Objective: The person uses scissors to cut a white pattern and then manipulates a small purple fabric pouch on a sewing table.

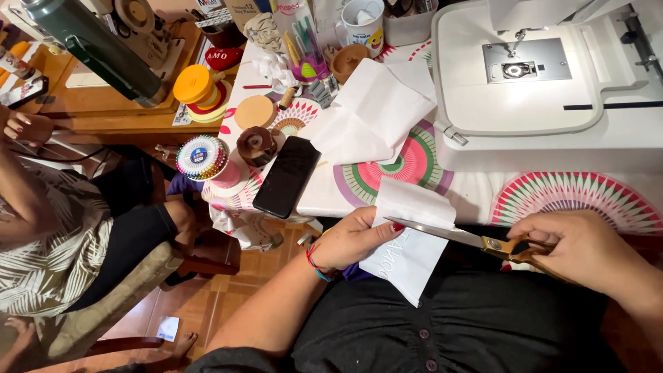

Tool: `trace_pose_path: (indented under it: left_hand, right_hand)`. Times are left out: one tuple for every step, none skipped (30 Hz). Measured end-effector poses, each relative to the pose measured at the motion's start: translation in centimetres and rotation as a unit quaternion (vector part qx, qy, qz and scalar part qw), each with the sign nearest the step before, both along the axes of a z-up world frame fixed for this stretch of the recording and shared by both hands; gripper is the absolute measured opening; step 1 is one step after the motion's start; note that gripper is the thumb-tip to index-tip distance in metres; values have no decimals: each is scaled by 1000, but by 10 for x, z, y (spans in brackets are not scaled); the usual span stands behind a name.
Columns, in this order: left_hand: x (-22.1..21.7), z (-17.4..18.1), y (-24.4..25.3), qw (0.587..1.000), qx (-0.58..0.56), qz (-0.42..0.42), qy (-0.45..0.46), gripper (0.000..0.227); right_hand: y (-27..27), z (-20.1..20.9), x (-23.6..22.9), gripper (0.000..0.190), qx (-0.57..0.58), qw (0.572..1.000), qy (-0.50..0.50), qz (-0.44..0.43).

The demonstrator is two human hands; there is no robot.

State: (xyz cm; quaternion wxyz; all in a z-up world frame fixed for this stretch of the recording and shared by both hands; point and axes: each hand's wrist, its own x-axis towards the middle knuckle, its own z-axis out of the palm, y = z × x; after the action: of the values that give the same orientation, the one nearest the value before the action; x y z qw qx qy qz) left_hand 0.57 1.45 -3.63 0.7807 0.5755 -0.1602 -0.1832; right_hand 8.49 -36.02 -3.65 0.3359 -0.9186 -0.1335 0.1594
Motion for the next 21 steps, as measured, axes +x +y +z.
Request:
trace_pose_path:
  left_hand:
    - [1, -2, 0, 1000, 0, 0, 0, 25]
    - [2, -3, 1, 1000, 23, 6, -12, 24]
    - [4, -5, 1, 999, 46, 12, -24, 24]
    - [6, -5, 0, 999, 46, 12, -24, 24]
    - [8, -5, 0, 998, 21, 3, -60, 27]
    - [10, -4, 0, 995, -3, -6, -96, 31]
    - [11, -6, -1, 995, -3, -6, -97, 31]
    - [13, -7, -1, 997, 9, -2, -76, 26]
    - [13, -9, -2, 998, 20, 3, -54, 21]
    - [14, -6, -2, 998, 20, 2, -54, 21]
    - [15, -3, -2, 998, 13, 5, -53, 25]
    - [17, 0, -3, 999, 6, 8, -52, 29]
    - [18, 1, -2, 998, 6, 8, -54, 29]
    - [19, 2, -2, 998, 17, 12, -53, 30]
    - [20, 3, -1, 998, 27, 15, -49, 32]
    - [21, 2, -1, 998, 27, 16, -49, 32]
    - [22, 2, 0, 998, 29, 17, -61, 30]
    - [23, 2, 0, 997, 31, 17, -73, 28]
    - [24, 3, 1, 997, 31, 18, -72, 28]
    - [25, 5, 1, 998, 23, 13, -59, 33]
    - [26, 6, 1, 999, 16, 7, -46, 38]
  right_hand:
    - [0, -2, 0, 41, 0, 1000, 0, 0]
    - [-1, -3, 1, 41, 8, 1000, 2, -4]
    - [-1, -5, 1, 40, 15, 1000, 4, -9]
    - [7, 6, 0, 40, 15, 1000, 4, -8]
    - [15, 16, -2, 40, -27, 1000, 10, -10]
    - [23, 26, -3, 40, -69, 997, 17, -11]
    - [26, 25, -1, 40, -69, 997, 15, -11]
    - [28, 24, 0, 39, -66, 998, -8, 3]
    - [30, 23, 1, 38, -63, 997, -29, 17]
    - [33, 27, 2, 38, -63, 997, -29, 17]
    - [36, 31, 3, 41, -71, 996, -43, 18]
    - [39, 35, 3, 45, -80, 995, -57, 20]
    - [40, 37, 3, 45, -80, 995, -59, 21]
    - [42, 39, 3, 44, -47, 998, -38, 9]
    - [43, 40, 3, 44, -15, 1000, -15, -1]
    - [41, 36, 4, 44, -15, 1000, -15, -1]
    - [38, 32, 5, 48, 1, 999, -42, 11]
    - [36, 28, 7, 53, 18, 997, -68, 23]
    - [34, 25, 8, 53, 18, 997, -68, 24]
    - [31, 22, 9, 50, 24, 997, -68, 19]
    - [29, 19, 11, 48, 32, 997, -68, 15]
